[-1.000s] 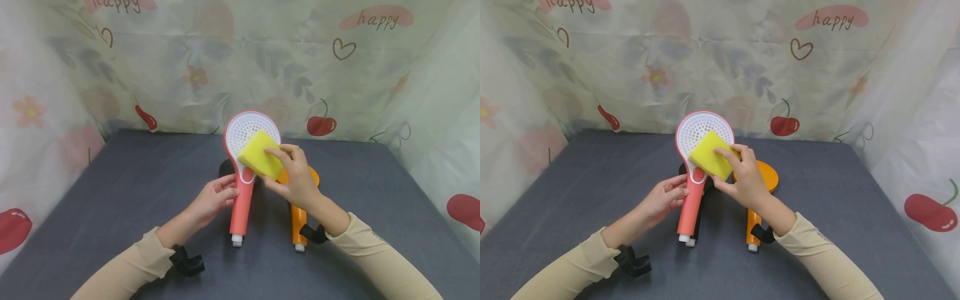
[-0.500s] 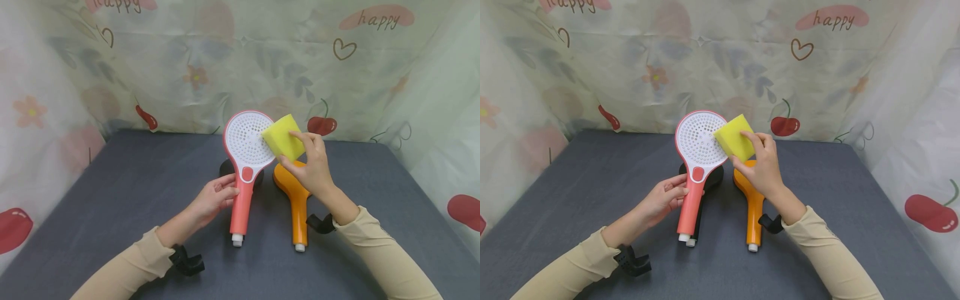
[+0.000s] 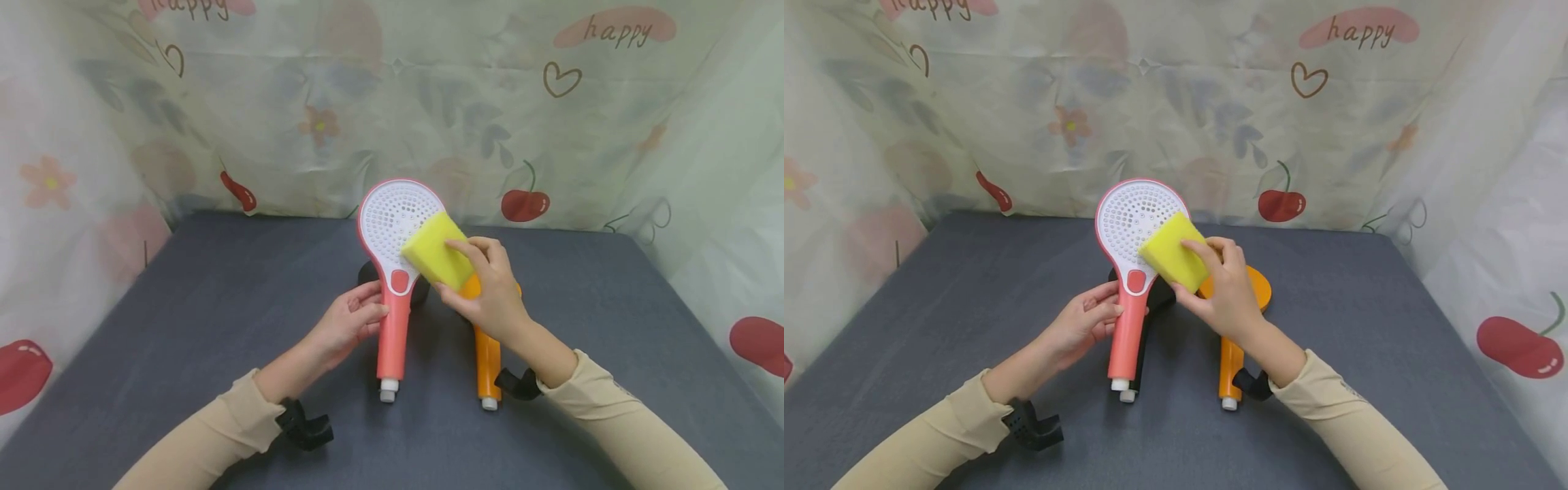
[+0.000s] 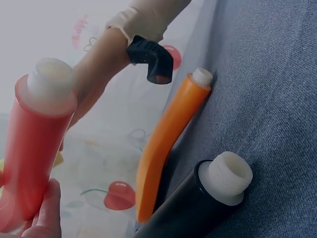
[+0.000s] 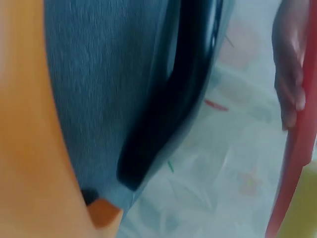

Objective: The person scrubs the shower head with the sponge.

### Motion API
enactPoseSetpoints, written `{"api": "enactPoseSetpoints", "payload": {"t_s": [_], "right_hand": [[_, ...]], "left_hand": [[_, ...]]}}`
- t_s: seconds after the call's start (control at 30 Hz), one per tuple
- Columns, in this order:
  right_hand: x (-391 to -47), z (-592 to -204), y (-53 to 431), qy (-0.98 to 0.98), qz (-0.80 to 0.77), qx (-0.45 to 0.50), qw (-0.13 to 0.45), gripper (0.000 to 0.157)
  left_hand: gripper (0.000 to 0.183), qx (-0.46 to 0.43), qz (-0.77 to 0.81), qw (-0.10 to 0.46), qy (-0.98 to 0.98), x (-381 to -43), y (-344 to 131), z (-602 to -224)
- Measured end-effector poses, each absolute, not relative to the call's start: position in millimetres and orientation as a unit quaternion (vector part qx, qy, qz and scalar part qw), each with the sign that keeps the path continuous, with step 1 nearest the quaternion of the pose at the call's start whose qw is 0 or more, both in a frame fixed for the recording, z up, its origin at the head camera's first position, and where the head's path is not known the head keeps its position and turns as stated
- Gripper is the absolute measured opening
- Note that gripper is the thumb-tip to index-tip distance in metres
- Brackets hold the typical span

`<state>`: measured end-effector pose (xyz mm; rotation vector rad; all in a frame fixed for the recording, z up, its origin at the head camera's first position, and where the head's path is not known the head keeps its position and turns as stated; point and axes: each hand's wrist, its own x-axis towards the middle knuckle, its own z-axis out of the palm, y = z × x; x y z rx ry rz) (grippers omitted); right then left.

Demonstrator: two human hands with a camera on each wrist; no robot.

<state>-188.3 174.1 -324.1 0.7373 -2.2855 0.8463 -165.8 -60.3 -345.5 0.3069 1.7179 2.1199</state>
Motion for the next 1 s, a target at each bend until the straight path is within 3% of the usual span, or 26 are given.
{"api": "enactPoseSetpoints", "payload": {"t_s": [0.73, 1.0], "right_hand": [[-174.6, -328.7, 166.7, -0.827, 0.292, 0.354, 0.326, 0.06], [-175.5, -332.0, 165.8, -0.822, 0.289, 0.36, 0.332, 0.061]], "left_hand": [[0.089, 0.241, 0.773, 0.222, 0.543, -177.6, -63.9, -350.4], [0.073, 0.191, 0.763, 0.218, 0.578, -178.5, -64.1, -347.2]]}}
